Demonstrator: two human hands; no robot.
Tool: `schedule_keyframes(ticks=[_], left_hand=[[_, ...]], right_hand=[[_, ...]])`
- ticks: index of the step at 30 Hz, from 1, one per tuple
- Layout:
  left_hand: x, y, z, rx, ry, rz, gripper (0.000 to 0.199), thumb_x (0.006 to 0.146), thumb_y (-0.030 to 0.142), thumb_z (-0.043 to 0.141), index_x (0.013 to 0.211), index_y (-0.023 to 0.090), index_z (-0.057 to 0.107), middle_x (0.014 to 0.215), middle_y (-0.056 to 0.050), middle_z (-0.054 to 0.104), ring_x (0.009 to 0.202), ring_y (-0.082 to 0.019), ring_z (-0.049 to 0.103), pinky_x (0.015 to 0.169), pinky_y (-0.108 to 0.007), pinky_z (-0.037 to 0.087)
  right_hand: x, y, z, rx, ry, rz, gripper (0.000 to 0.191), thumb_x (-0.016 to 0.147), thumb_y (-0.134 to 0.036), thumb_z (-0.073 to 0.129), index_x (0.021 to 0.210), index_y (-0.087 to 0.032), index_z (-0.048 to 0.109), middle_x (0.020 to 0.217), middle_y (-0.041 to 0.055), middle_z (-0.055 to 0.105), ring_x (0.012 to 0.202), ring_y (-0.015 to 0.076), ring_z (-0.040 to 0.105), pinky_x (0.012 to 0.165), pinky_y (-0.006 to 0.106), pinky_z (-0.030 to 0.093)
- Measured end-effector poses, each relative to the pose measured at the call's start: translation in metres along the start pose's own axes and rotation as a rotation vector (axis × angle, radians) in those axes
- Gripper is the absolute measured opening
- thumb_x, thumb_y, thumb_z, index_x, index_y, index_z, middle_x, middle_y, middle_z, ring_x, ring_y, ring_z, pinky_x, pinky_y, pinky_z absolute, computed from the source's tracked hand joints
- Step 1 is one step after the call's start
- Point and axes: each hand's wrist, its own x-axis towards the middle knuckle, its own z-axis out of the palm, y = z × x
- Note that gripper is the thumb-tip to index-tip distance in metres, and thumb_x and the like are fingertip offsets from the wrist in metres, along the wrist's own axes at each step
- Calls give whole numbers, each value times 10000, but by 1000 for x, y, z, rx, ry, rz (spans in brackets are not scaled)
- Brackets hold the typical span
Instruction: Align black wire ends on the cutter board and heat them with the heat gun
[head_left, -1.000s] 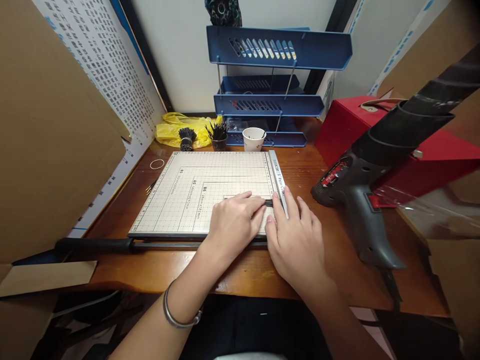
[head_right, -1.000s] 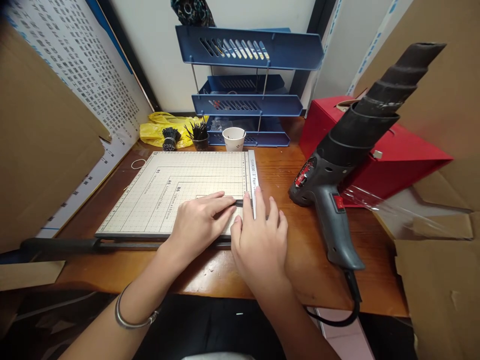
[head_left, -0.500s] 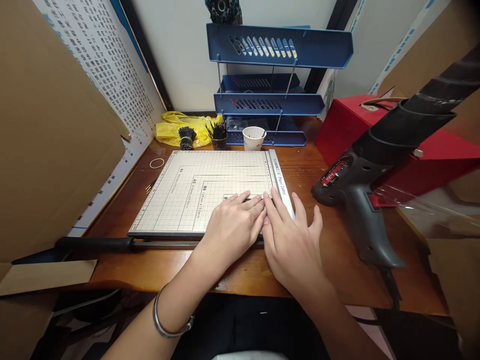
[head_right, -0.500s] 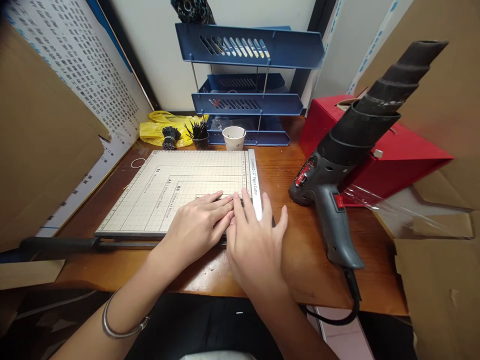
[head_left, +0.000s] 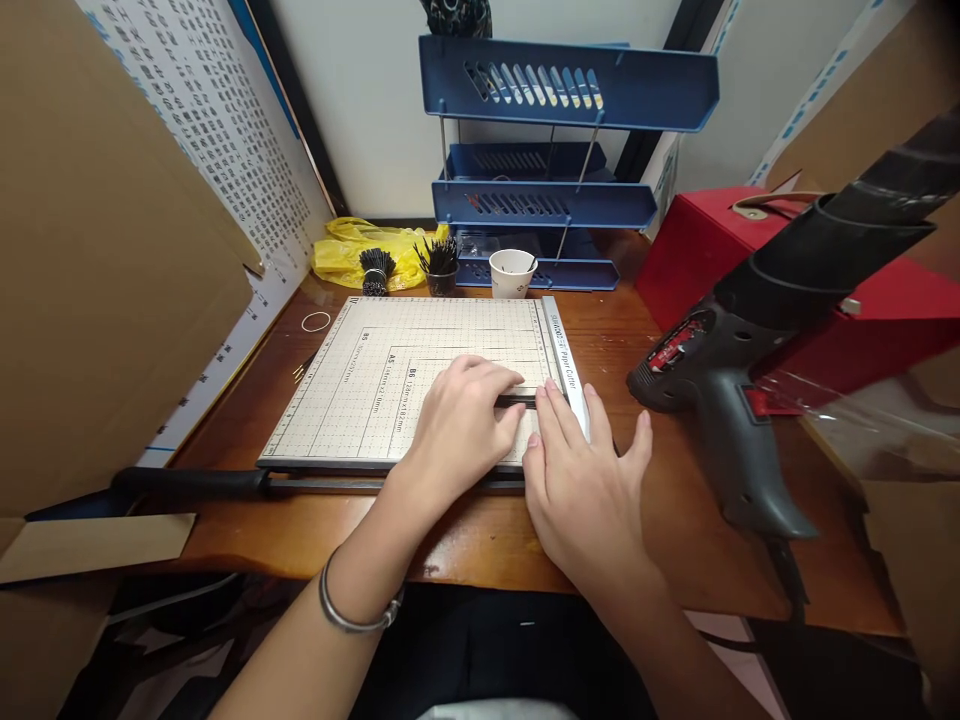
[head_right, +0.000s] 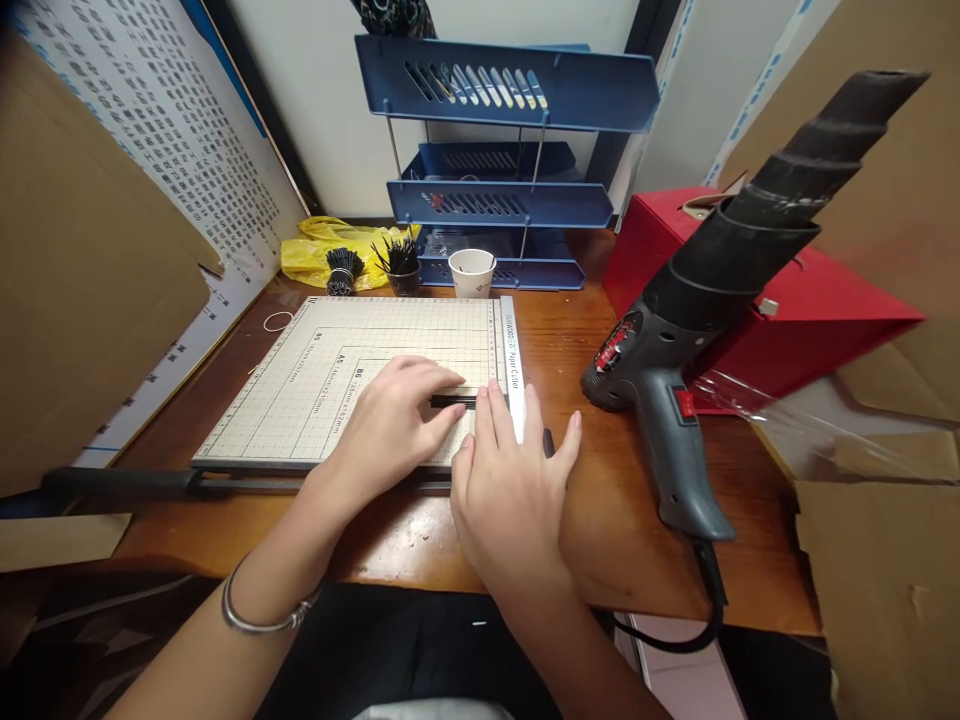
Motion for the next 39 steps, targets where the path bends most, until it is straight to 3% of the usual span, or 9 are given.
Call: schedule_keyframes(ticks=[6, 17, 19, 24, 29, 35, 39], left_hand=[[12, 0, 2, -50, -84, -34, 76, 892, 215, 734, 933, 220, 798, 985, -28, 744, 1009, -259, 605, 927, -433, 519], [7, 3, 4, -22, -54, -52, 85, 922, 235, 714, 930, 225, 798, 957, -29, 747, 984, -263, 587, 901, -435, 515], [1, 4, 3, -10, -41, -58, 98, 921, 254, 725, 984, 208, 786, 1019, -43, 745, 1018, -267, 595, 921, -442, 518], [-26, 6, -5, 129, -6, -2, 359, 974, 373, 674, 1275, 179, 683, 1258, -79, 711, 1143, -296, 595, 998, -491, 499], [-41, 7, -5, 320, 1, 52, 432, 1055, 456, 490, 1320, 164, 668, 1396, -105, 650, 1189, -337, 573, 1058, -549, 454], [-41, 8, 1, 378, -46, 89, 530, 1103, 464, 328, 1398, 133, 618, 1528, -108, 563, 1367, -347, 519, 1174, -606, 362], [-46, 6, 5, 363, -45, 81, 556, 1105, 483, 307, 1461, 146, 571, 1553, -125, 531, 1441, -341, 479, 1191, -591, 372]], right_hand=[[0, 2, 6, -22, 62, -19, 497, 1049, -256, 334, 1497, -144, 518, 1542, 36, 533, 1413, 371, 462, 1182, 760, 167], [0, 2, 6, -29, 76, -22, 478, 1048, -251, 352, 1468, -158, 560, 1512, 36, 569, 1328, 380, 515, 1151, 784, 207], [0, 3, 6, -35, 83, -25, 478, 1047, -253, 360, 1471, -156, 558, 1514, 38, 567, 1334, 381, 508, 1161, 777, 197], [-2, 2, 7, -51, 102, -27, 483, 1057, -266, 344, 1485, -157, 542, 1515, 16, 567, 1346, 383, 492, 1171, 758, 204], [0, 2, 7, -52, 90, -39, 490, 1055, -264, 341, 1489, -142, 532, 1525, 25, 555, 1351, 387, 490, 1163, 765, 211], [0, 2, 5, -49, 70, -30, 488, 1051, -262, 340, 1476, -143, 547, 1520, 41, 560, 1351, 391, 500, 1144, 773, 238], [0, 2, 4, -47, 72, -32, 492, 1052, -259, 335, 1486, -143, 535, 1526, 36, 553, 1349, 384, 503, 1148, 769, 236]])
